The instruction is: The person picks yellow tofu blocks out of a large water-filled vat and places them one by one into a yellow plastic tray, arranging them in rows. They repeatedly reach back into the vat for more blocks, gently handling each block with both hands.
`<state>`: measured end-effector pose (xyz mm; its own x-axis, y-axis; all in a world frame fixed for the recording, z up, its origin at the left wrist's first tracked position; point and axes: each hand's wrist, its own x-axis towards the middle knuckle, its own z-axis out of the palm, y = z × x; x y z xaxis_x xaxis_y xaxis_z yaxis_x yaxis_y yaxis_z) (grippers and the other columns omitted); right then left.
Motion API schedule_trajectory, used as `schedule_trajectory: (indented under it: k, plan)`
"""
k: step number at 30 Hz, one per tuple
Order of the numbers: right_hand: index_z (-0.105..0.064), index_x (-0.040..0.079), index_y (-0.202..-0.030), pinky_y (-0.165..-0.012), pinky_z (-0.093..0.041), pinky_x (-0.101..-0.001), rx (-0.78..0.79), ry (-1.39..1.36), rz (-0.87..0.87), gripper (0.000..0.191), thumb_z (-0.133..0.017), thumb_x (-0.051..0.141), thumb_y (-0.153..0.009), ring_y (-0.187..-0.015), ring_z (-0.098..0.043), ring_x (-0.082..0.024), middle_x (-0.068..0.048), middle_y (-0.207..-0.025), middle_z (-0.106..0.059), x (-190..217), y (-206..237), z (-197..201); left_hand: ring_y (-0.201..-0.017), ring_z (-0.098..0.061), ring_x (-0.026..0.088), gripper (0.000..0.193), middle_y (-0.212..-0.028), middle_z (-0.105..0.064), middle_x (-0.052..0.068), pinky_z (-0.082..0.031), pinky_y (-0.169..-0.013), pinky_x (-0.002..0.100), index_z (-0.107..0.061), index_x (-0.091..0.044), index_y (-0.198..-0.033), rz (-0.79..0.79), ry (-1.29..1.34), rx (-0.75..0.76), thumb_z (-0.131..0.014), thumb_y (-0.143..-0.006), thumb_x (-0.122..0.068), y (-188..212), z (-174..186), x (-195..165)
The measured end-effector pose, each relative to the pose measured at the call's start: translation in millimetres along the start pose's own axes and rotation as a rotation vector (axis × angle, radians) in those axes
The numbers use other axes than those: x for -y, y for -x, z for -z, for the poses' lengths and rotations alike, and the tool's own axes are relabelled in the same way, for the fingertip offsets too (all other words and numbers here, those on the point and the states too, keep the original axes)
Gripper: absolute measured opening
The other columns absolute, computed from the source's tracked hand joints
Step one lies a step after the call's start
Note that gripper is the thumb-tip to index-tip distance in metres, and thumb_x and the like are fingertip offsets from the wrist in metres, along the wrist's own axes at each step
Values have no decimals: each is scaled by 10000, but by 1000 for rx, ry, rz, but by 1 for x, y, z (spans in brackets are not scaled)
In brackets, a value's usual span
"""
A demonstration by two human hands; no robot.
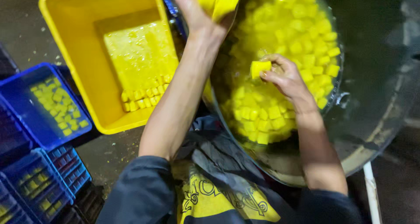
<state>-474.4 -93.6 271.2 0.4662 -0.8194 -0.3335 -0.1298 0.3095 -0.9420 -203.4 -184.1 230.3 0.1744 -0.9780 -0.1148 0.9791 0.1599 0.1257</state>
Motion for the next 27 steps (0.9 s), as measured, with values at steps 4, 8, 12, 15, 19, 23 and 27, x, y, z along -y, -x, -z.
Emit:
schedule_trajectory:
  k: [4, 8, 12, 15, 19, 23, 27]
  plan:
    - [-617, 7, -1205, -933, -578, -315, 68, 184, 99, 415, -839, 46, -857, -1051, -680, -160, -69, -1154, -675, 101, 11, -117, -843, -697, 262, 309, -1002, -721, 128, -573, -736, 393, -648, -37, -1189, -43, -61, -53, -542, -1010, -266, 58, 16, -65]
    - [-641, 51, -1172, -1032, -551, -402, 146, 710, 289, 504, -928, 164, -774, -1180, -645, -247, -141, -1179, -686, 125, -19, -225, -934, -682, 250, 400, -1154, -682, 133, -586, -795, 389, -582, -67, -1406, 41, 66, -135, -548, -1053, -251, 113, 51, -100]
    - [-500, -54, -1446, -1109, -316, -561, 67, 1304, 513, 1140, -996, 449, -550, -1395, -307, -524, -404, -1481, -353, 89, -65, -289, -1162, -646, 290, 466, -1317, -647, 124, -533, -1018, 438, -504, -101, -1507, 211, 249, -191, -515, -1067, -253, 163, 99, -135]
    - [-378, -12, -1589, -1240, -184, -538, 506, 990, 332, 1206, -954, 443, -632, -1536, -162, -503, -320, -1636, -203, 32, -107, -323, -1359, -542, 302, 686, -1503, -530, 110, -437, -1155, 470, -367, -105, -1600, 262, 289, -446, -425, -1015, -459, 188, 141, -165]
    - [-633, 62, -1354, -1241, -345, -452, 593, 663, -49, 730, -848, 411, -750, -1482, -434, -390, -201, -1506, -487, -65, -151, -375, -1437, -404, 321, 1004, -1625, -321, 148, -359, -1162, 477, -220, -103, -1618, 183, 134, -804, -315, -904, -803, 194, 217, -211]
    - [-679, 59, -1205, -1124, -480, -425, 473, 485, -330, 580, -742, 475, -806, -1311, -604, -354, -211, -1324, -649, -145, -215, -429, -1482, -322, 278, 1062, -1676, -251, 146, -251, -1161, 432, -178, -50, -1629, 34, -68, -930, -307, -904, -815, 210, 292, -259]
    - [-691, 78, -1175, -1033, -460, -534, -25, 1052, -246, 682, -812, 553, -700, -1215, -511, -446, -301, -1267, -527, -214, -247, -518, -1532, -289, 230, 834, -1689, -274, 130, -217, -1265, 402, -237, -24, -1627, -54, -513, -1017, -389, -1048, -603, 252, 313, -279]
